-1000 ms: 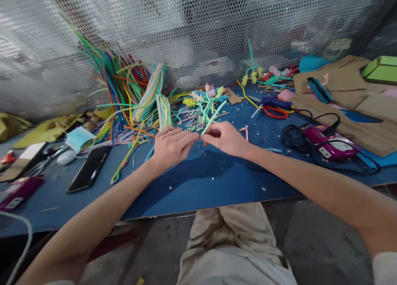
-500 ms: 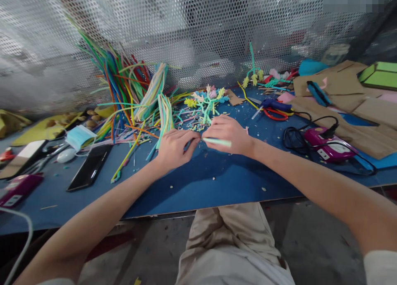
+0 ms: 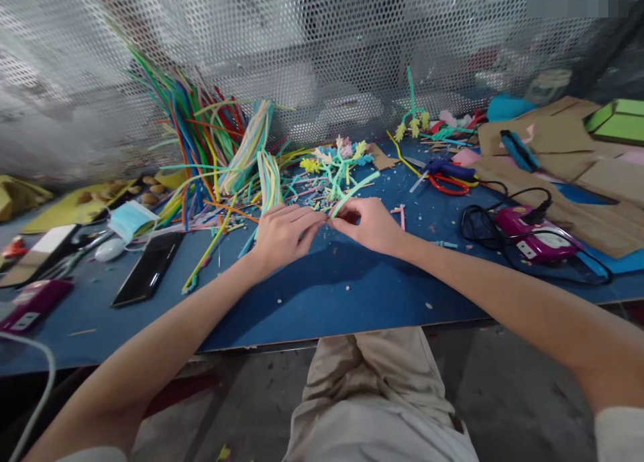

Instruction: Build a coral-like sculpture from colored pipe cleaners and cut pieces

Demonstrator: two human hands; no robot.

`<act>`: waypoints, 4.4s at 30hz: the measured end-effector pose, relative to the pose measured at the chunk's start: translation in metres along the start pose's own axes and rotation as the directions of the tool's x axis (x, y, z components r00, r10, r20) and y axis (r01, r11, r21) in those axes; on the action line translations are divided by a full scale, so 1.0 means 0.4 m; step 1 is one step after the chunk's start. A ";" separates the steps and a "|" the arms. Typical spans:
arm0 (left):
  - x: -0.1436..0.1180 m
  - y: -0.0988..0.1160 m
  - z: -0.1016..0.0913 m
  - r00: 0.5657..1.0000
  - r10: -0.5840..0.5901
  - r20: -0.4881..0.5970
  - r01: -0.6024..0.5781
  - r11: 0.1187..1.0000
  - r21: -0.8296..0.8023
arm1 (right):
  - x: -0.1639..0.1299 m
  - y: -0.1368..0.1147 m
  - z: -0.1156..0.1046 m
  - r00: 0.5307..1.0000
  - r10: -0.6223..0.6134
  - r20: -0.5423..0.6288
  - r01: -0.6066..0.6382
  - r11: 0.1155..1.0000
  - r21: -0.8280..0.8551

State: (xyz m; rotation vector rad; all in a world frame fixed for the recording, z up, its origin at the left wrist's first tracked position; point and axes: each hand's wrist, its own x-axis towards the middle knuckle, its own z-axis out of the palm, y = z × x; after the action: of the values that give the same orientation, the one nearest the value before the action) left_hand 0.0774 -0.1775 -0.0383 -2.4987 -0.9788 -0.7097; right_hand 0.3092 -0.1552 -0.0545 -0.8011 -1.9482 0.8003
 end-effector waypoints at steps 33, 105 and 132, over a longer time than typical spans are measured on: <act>0.008 0.028 -0.002 0.962 -0.260 0.082 0.272 0.928 -0.255 | 0.019 -0.008 -0.049 0.838 -0.467 0.281 0.540 0.636 -0.551; 0.008 0.008 -0.025 1.000 0.009 -0.017 -0.007 0.992 0.130 | 0.003 -0.009 -0.005 0.996 -0.053 0.073 0.068 0.975 -0.213; 0.011 -0.006 -0.047 0.985 0.146 0.086 -0.159 0.974 0.161 | 0.008 -0.005 -0.003 0.949 0.248 0.196 -0.286 0.937 0.200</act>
State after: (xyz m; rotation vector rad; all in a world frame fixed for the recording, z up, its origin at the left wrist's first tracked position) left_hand 0.0725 -0.1827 -0.0202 -2.4349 -0.8232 -0.4705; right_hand 0.3084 -0.1539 -0.0509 -0.8952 -1.8701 1.2668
